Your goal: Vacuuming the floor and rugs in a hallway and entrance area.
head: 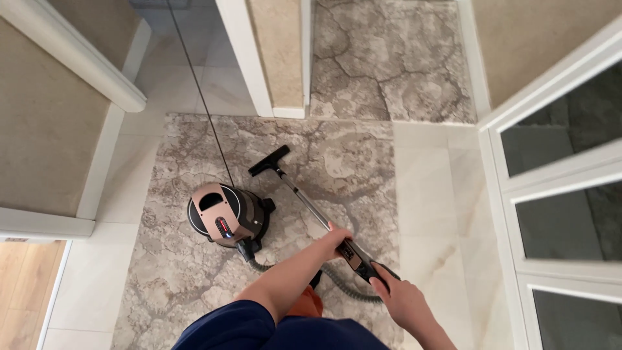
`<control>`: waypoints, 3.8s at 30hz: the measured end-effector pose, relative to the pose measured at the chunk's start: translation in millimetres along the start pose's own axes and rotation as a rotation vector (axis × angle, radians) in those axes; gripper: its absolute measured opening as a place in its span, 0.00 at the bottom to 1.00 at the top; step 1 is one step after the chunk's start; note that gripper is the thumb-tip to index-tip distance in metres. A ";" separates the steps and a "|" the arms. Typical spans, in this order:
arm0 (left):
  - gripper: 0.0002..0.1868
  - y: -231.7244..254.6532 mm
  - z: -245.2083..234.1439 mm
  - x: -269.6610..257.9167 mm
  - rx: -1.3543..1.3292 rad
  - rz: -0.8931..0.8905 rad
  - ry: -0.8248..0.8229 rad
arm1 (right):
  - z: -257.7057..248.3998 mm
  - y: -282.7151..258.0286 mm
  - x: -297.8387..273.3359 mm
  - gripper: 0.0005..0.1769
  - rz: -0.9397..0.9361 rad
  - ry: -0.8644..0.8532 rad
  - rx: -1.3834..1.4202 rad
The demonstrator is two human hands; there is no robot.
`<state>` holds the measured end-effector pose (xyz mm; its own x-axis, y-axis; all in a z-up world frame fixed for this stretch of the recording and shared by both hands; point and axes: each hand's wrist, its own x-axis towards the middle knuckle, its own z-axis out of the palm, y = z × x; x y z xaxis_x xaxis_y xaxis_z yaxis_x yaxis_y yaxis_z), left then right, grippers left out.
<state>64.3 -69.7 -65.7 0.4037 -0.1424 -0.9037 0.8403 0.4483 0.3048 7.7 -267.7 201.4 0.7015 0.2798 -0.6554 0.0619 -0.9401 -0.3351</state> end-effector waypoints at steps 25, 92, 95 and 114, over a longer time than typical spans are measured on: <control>0.09 -371.3 317.8 -100.0 0.564 -0.193 -0.470 | 156.5 233.7 -362.8 0.39 0.590 0.252 0.341; 0.14 -562.4 15.3 -213.6 1.722 -0.500 -0.890 | 554.9 -28.3 -286.2 0.41 1.427 1.368 1.334; 0.14 -590.9 63.1 -188.4 1.702 -0.601 -1.003 | 549.0 20.6 -292.3 0.42 1.467 1.252 1.314; 0.23 -658.3 -74.4 -301.8 1.957 -0.764 -1.282 | 583.0 -128.4 -336.1 0.36 2.170 1.268 1.554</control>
<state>-637.6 -256.2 -16.0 -0.6834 -0.3689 -0.6300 -0.1811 -0.7503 0.6358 -649.9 -127.7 70.1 -0.7554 -0.5371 -0.3754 -0.3331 0.8081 -0.4859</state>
